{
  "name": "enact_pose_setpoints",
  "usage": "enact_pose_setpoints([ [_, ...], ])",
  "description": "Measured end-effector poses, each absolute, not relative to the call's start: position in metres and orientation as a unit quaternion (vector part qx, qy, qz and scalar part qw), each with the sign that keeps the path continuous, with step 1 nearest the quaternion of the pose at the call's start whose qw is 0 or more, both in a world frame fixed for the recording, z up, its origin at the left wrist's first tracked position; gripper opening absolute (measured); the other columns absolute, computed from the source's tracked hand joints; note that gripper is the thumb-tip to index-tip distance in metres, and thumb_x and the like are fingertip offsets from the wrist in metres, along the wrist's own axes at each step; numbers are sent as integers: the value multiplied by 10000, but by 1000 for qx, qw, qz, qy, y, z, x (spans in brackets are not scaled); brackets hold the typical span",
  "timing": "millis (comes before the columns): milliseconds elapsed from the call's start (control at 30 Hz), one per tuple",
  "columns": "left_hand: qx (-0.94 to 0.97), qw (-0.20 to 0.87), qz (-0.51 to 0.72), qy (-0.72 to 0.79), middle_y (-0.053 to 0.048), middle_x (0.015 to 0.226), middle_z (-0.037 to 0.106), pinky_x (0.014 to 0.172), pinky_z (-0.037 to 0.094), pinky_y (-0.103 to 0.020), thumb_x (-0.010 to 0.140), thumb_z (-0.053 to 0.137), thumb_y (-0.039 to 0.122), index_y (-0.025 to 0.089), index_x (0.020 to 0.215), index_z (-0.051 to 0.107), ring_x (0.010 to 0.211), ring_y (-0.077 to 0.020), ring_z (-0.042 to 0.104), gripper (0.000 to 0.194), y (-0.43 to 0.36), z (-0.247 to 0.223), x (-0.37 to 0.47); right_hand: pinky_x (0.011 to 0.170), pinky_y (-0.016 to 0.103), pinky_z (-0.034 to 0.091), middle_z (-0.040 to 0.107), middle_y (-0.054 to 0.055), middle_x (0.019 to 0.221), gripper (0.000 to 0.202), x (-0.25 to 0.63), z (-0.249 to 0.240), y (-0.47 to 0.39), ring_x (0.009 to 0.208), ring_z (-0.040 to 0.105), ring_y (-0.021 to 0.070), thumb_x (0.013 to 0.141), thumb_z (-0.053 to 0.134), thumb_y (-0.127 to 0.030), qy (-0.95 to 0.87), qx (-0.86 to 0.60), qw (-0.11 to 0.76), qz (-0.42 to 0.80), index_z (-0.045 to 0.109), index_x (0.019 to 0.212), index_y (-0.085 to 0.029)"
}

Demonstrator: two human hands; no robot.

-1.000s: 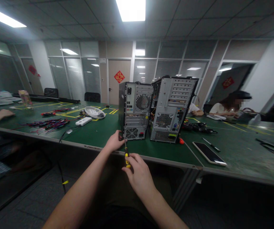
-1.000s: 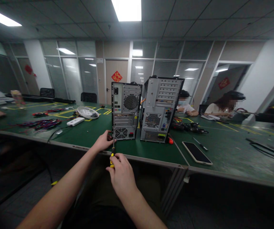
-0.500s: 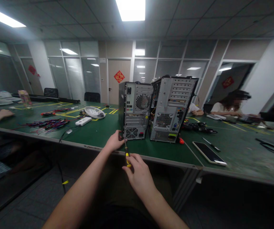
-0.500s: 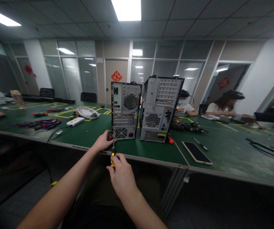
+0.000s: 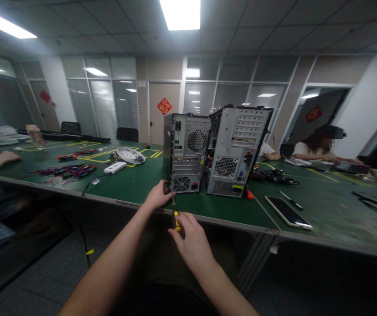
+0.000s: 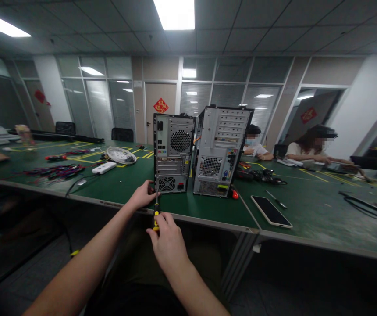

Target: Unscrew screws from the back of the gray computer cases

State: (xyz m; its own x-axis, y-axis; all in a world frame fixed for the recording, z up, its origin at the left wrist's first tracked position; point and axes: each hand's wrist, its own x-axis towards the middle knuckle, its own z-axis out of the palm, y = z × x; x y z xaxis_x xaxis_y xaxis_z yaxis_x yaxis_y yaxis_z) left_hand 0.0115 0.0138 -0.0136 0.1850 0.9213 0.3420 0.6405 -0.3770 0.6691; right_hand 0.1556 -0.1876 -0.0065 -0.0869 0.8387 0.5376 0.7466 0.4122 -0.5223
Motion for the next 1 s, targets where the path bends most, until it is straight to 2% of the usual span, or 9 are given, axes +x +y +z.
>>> enact_pose_setpoints([
  [233,748,194,373,514,-61,951,737,738,509,-293,828,782,430,199,1283,558,866,-218,711,557,17,-17,11,948,398,581,727,94,1157,255,159,-9,-184,1045,720,265,890,777,-161,-738,-531,415,39,692,1129,-188],
  [400,747,194,371,516,-54,947,731,742,508,-289,834,776,422,200,1298,546,861,-212,709,564,18,-19,10,921,358,573,744,74,1090,222,159,-13,-181,1002,720,238,880,800,-182,-727,-516,449,53,683,1068,-192],
  [667,750,191,365,518,-71,972,736,745,512,-301,841,764,427,194,1308,544,883,-227,715,566,14,-14,11,791,310,597,752,51,980,140,158,-18,-179,873,744,216,931,757,-279,-692,-530,483,82,672,1020,-215],
  [867,751,188,369,515,-68,975,740,755,519,-295,838,769,422,198,1303,550,894,-223,719,561,15,-15,11,961,370,592,751,99,1186,310,159,-13,-181,1067,740,250,891,776,-187,-715,-514,473,44,736,1197,-216],
  [1000,749,189,370,516,-69,966,740,751,517,-295,829,777,430,192,1290,556,879,-221,718,563,15,-15,11,1025,416,578,709,130,1296,352,160,-10,-184,1161,714,283,900,750,-175,-717,-541,438,37,740,1251,-199],
])
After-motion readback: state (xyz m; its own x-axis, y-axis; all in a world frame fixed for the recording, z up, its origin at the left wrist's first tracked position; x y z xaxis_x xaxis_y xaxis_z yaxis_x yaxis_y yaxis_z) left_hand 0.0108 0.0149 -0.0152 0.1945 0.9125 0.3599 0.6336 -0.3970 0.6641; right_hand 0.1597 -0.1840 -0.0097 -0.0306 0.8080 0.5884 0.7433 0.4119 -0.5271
